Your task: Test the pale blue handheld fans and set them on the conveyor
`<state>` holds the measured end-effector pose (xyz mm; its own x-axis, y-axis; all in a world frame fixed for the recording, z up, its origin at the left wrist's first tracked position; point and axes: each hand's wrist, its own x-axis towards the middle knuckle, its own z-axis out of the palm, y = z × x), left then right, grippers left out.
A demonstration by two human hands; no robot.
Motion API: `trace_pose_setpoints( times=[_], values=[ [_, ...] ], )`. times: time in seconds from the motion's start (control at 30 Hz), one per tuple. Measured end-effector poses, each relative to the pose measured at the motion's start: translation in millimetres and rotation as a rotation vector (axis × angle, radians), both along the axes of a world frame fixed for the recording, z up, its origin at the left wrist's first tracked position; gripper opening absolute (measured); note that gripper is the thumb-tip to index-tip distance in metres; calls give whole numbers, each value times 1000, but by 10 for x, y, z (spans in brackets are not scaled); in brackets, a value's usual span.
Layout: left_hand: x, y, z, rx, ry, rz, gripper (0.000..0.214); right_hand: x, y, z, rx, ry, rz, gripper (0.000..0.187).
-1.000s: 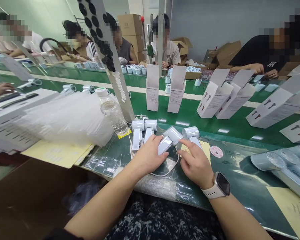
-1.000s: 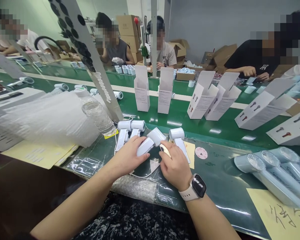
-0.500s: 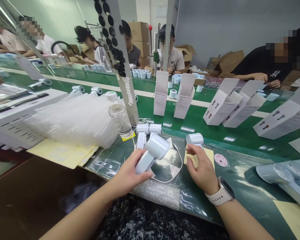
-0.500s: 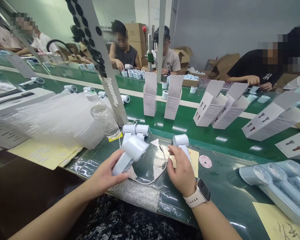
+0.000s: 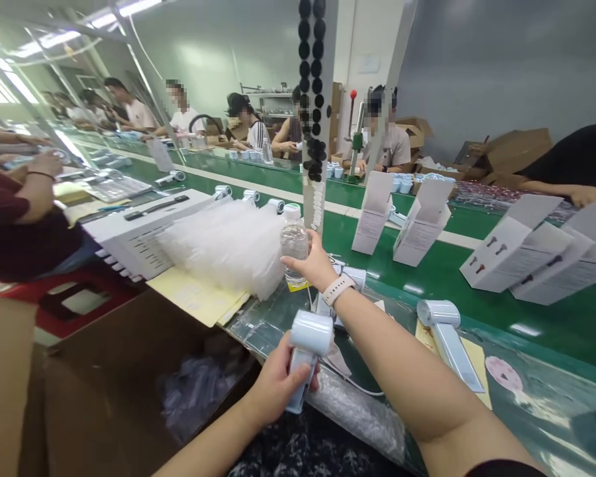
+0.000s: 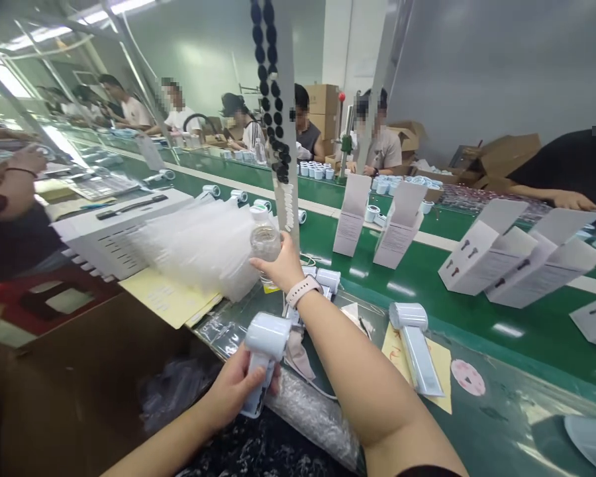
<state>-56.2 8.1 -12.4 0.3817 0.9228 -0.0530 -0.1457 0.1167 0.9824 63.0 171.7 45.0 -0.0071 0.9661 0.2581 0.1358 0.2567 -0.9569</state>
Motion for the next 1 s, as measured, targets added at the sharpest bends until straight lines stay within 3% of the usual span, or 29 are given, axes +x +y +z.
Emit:
trace_pose_setpoints(
  times=[0.1,0.17,0.33,0.43,0.5,0.6,0.8,1.0],
  values=[
    [-30,1,28,-16,-18,-19,55,-53,65,45,20,85,-21,73],
    [-35,-10,31,-42,-71,4,56,72,-48,138,57,135,-48,66],
    [-35,-77,-16,-116,-216,52,55,732,-844,331,173,209,-44,48],
    [-31,-90,-40,-116,-285,64,51,1102,-1498,279,-124,122,21,50],
    [-21,-71,-32,-141,-317,71,47,1250,-1880,183,-391,81,168,58],
    [5,-16,11,-166,-340,85,47,1317,-2234,21,-664,77,318,58],
    [49,38,81,-159,-313,186,45,1266,-2277,-94,-857,231,423,47],
    [66,12,119,-157,-337,239,48,1310,-2236,-41,-847,164,492,51]
  ],
)
